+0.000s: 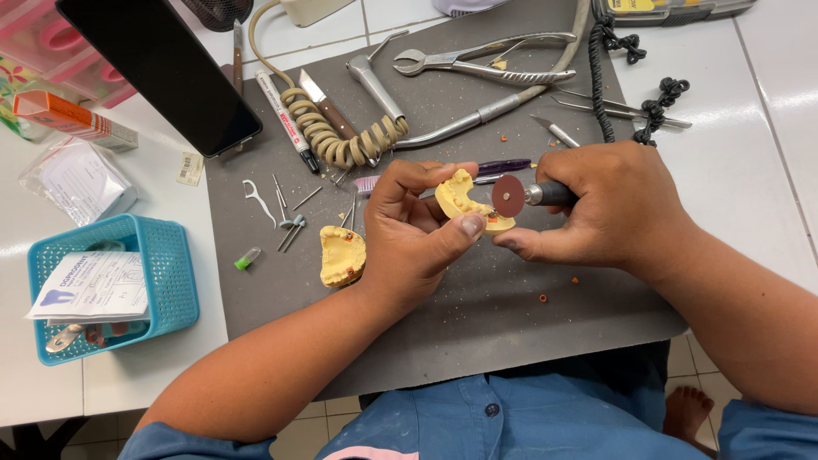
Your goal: The person uses a rotary grinding tool to smooth and shape a yellow dental prosthesis held in the left hand. The person rotates the prosthesis to access different areas and continues grinding until the end of the clip.
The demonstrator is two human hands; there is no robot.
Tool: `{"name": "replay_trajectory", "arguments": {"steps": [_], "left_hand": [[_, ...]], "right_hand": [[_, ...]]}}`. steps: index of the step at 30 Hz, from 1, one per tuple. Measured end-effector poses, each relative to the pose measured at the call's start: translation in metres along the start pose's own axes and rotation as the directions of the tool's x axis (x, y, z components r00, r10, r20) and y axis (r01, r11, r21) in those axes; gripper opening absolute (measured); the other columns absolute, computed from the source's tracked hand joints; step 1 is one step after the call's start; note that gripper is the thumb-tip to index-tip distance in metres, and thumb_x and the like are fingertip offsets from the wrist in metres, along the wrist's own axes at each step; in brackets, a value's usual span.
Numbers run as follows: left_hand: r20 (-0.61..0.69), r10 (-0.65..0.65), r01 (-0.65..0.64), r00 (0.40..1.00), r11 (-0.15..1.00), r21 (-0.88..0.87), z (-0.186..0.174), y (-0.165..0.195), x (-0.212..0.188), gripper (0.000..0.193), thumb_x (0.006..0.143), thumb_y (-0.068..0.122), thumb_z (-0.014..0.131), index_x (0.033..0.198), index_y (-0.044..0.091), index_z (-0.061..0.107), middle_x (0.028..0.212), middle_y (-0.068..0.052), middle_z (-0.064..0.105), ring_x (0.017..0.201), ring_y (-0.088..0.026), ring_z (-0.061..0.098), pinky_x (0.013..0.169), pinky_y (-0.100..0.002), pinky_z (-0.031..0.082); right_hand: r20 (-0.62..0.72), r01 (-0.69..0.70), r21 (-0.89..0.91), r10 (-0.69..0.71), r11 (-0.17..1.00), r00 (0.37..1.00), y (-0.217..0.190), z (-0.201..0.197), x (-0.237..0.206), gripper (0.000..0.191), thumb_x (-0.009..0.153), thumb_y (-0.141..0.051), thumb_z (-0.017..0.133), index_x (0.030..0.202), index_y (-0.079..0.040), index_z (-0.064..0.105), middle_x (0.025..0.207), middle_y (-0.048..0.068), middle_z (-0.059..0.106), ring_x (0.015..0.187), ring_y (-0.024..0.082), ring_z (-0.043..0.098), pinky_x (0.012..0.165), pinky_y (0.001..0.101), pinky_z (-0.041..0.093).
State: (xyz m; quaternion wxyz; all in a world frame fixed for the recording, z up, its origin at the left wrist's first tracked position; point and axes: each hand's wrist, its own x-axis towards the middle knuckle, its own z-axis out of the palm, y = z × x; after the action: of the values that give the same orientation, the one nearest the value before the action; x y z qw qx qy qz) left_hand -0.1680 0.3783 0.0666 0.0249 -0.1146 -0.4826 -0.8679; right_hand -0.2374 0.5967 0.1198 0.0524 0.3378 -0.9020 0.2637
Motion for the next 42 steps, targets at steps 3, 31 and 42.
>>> {"name": "replay_trajectory", "arguments": {"steps": [3, 31, 42], "left_hand": [[0.006, -0.003, 0.003, 1.0, 1.0, 0.002, 0.0, 0.001, 0.001, 0.04, 0.094, -0.005, 0.074, 0.126, 0.007, 0.053, 0.138, -0.018, 0.056, 0.119, -0.023, 0.068, 0.102, -0.036, 0.063], [-0.023, -0.085, 0.08, 0.996, 0.983, -0.165, -0.003, -0.01, 0.0, 0.036, 0.096, -0.001, 0.073, 0.124, 0.007, 0.053, 0.139, -0.024, 0.058, 0.104, -0.022, 0.067, 0.088, -0.037, 0.06], [-0.034, -0.094, 0.088, 0.995, 0.985, -0.148, -0.001, -0.007, 0.001, 0.038, 0.094, -0.002, 0.075, 0.123, 0.008, 0.052, 0.14, -0.023, 0.057, 0.11, -0.021, 0.067, 0.09, -0.036, 0.062]], "right_hand": [[0.02, -0.023, 0.002, 0.023, 1.0, 1.0, 0.0, 0.0, 0.0, 0.06, 0.059, -0.064, 0.086, 0.064, -0.008, 0.064, 0.051, 0.002, 0.061, 0.045, 0.016, 0.065, 0.043, 0.0299, 0.047], [0.012, -0.011, -0.036, 0.011, 0.999, 1.0, 0.0, -0.003, 0.0, 0.062, 0.062, -0.065, 0.084, 0.061, -0.009, 0.06, 0.048, 0.003, 0.057, 0.043, 0.018, 0.06, 0.043, 0.0328, 0.045], [0.015, -0.004, -0.053, 0.005, 0.999, 1.0, -0.001, -0.004, 0.001, 0.064, 0.061, -0.068, 0.083, 0.06, -0.008, 0.06, 0.047, 0.003, 0.056, 0.041, 0.018, 0.059, 0.042, 0.0327, 0.044]]}}
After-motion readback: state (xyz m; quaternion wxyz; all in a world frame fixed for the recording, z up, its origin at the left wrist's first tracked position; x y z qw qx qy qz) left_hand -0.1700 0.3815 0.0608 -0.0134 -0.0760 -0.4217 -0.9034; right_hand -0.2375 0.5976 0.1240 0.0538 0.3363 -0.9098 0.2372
